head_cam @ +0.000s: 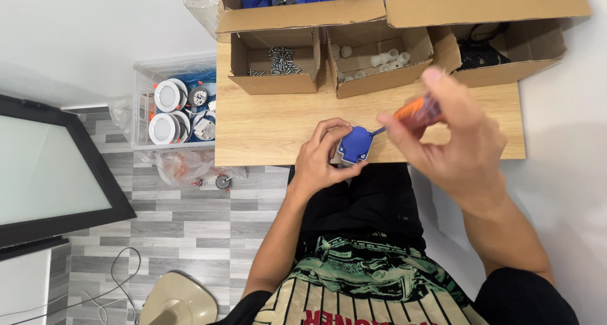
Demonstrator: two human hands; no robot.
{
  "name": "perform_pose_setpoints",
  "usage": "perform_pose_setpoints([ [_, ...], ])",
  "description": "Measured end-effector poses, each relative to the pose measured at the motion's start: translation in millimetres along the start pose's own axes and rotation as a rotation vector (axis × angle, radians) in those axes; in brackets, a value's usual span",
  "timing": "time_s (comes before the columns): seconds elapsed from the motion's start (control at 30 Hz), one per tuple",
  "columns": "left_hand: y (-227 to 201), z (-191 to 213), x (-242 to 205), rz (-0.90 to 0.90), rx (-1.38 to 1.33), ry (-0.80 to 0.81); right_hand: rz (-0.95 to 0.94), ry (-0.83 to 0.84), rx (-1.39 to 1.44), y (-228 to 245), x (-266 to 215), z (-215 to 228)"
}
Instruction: The person assembles a small blue electrical box by using a screwdriver to tighten screws into the casing. They handle various components from cardboard boxes, including screws, white plastic caps, and black plastic parts, placing them into the box and securing them.
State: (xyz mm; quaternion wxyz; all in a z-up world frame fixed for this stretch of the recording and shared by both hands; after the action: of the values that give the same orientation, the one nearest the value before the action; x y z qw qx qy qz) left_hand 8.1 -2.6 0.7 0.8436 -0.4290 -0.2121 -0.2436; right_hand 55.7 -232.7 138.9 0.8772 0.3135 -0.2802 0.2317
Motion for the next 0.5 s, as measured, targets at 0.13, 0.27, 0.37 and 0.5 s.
perform_pose_setpoints([
  [0.13, 3, -2, 0, -0.067, 0.043, -0.037, 0.074, -0.051, 0.055, -3, -4, 1],
  [0.27, 4, -3, 1, -0.082, 0.04, -0.039, 0.001, 0.008, 0.172, -3, 5, 4],
  [0.37, 4, -5, 2, -0.055, 0.06, -0.039, -0.002, 0.026, 0.168, -1, 12, 6],
  [0.5, 7, -9, 0, -0.061, 0.072, -0.024, 0.15, -0.033, 0.047, 0, -5, 3],
])
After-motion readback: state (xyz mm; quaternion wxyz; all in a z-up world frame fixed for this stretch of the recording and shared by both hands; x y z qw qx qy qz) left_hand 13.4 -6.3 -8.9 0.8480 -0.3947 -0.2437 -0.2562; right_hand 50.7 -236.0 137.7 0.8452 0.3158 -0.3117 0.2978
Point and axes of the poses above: each hand's wrist, its own x-axis towards the middle knuckle, its own z-axis out of the back of the hand, y = z × x, the point moved 1 cm from there along x, towards the middle knuckle, and after that the axes turned 15 degrees about -z, right-handed, at the moved point
